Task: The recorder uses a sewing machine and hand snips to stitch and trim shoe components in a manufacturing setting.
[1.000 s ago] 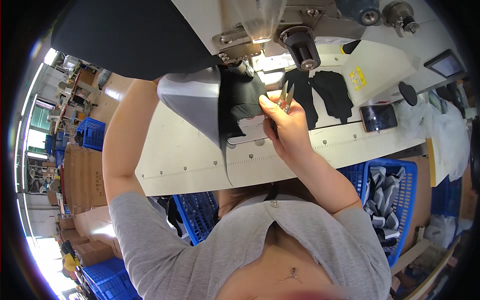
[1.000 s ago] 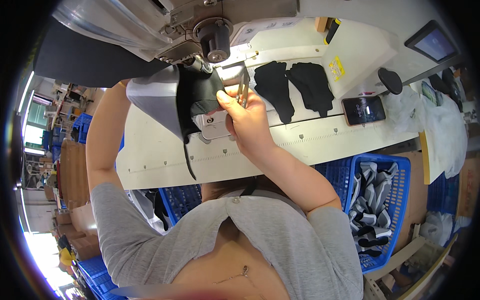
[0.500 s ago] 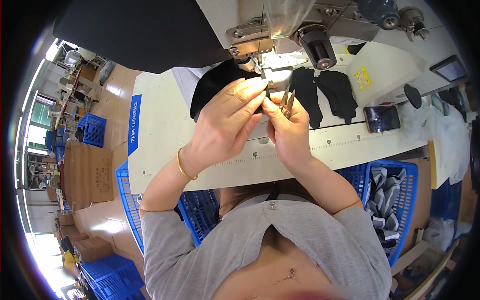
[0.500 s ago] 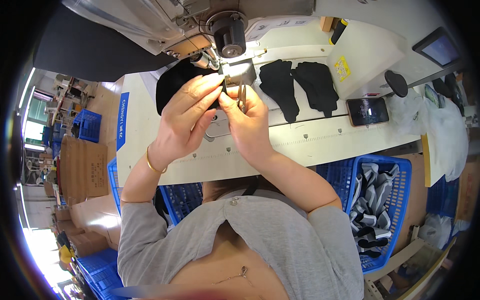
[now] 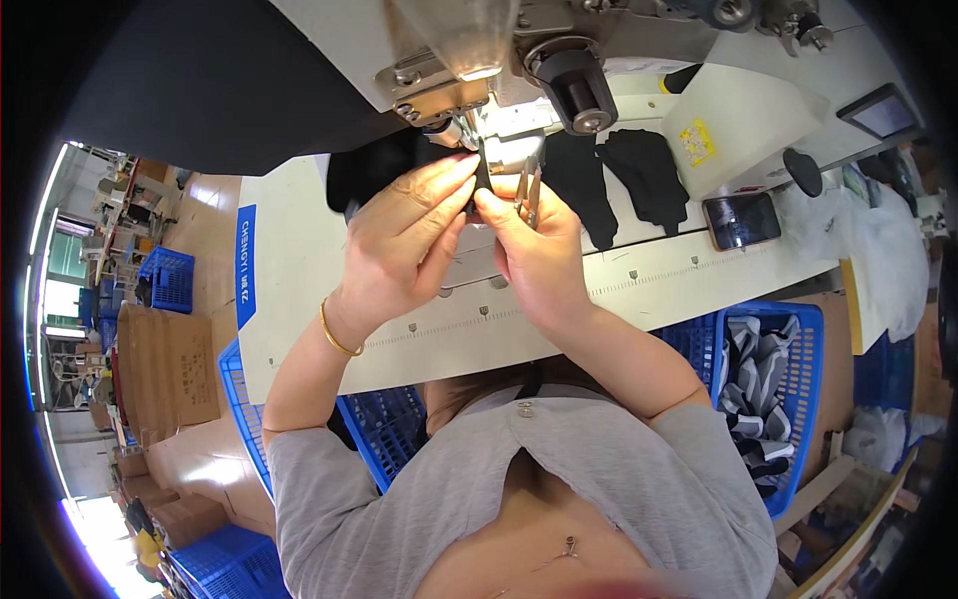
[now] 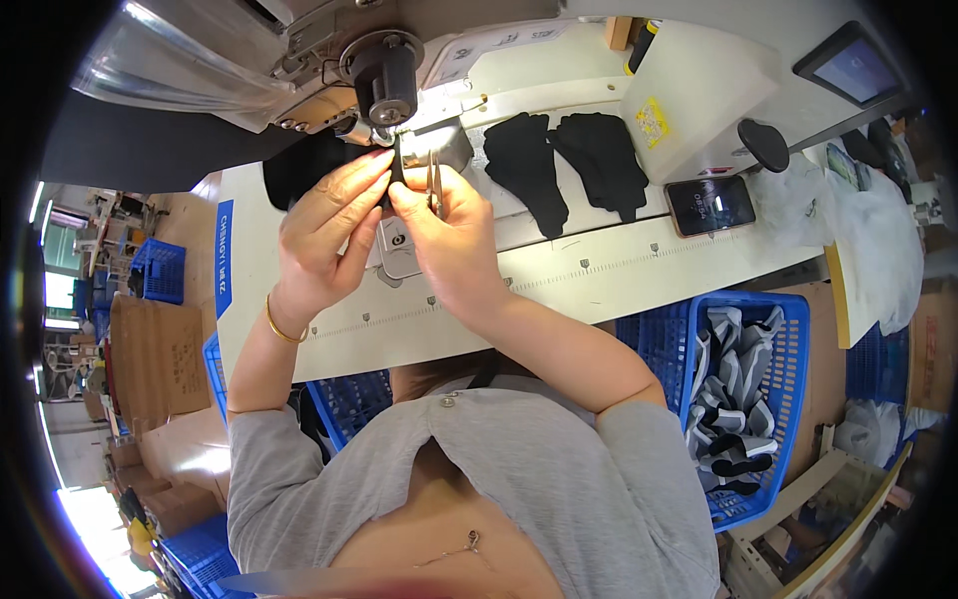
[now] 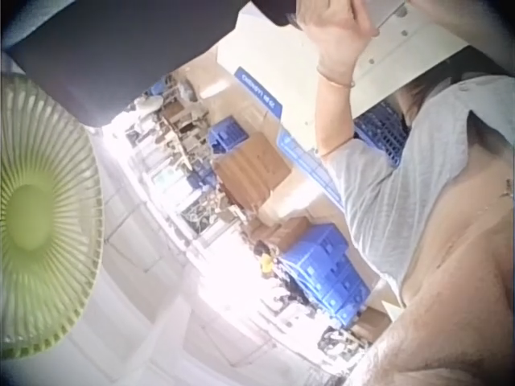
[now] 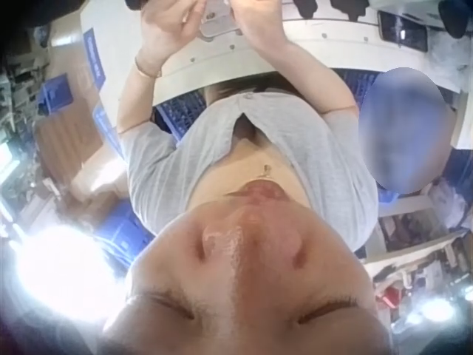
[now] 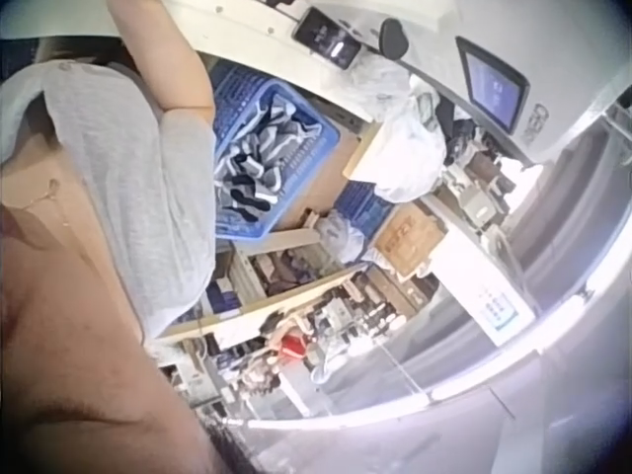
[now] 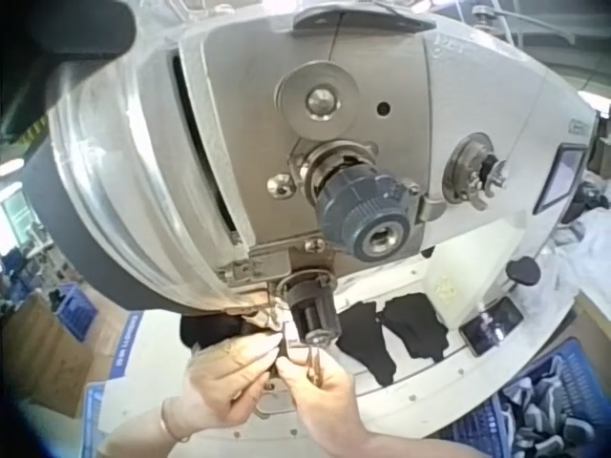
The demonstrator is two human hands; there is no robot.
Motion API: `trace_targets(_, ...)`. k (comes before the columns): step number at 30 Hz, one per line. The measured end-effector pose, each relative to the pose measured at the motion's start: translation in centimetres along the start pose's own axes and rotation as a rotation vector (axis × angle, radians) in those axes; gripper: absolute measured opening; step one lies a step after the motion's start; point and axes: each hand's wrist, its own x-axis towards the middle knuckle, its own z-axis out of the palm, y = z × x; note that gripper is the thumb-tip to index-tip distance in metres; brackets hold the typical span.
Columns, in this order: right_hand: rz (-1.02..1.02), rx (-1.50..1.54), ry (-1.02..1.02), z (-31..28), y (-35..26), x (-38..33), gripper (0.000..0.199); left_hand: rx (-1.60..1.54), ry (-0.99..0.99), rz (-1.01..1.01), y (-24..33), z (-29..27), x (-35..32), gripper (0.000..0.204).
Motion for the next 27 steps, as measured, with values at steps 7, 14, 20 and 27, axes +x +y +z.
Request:
trace_targets(7, 0.053, -0.020, -0.027, -0.6, -0.2, -0.6, 0.022, -0.016, 0.032, -0.008, -0.4, 0.6, -0.5, 0.035)
trace_targets(14, 0.025, -0.066, 0.007, -0.8, 0.1, -1.0, 0.029, 0.028, 0.054, 0.012, -0.1, 0.9, -0.3, 0.032)
trace_targets(20, 0.079, -0.016, 0.008, -0.9, 0.1, -1.1, 0.031, 0.062, 0.071, 0.016, -0.2, 1.1, -0.5, 0.033)
trace_targets(27, 0.073, -0.059, 0.026, -0.3, -0.3, -1.3, 0.035, 0.017, 0.087, 0.000, -0.5, 1.0, -0.4, 0.032)
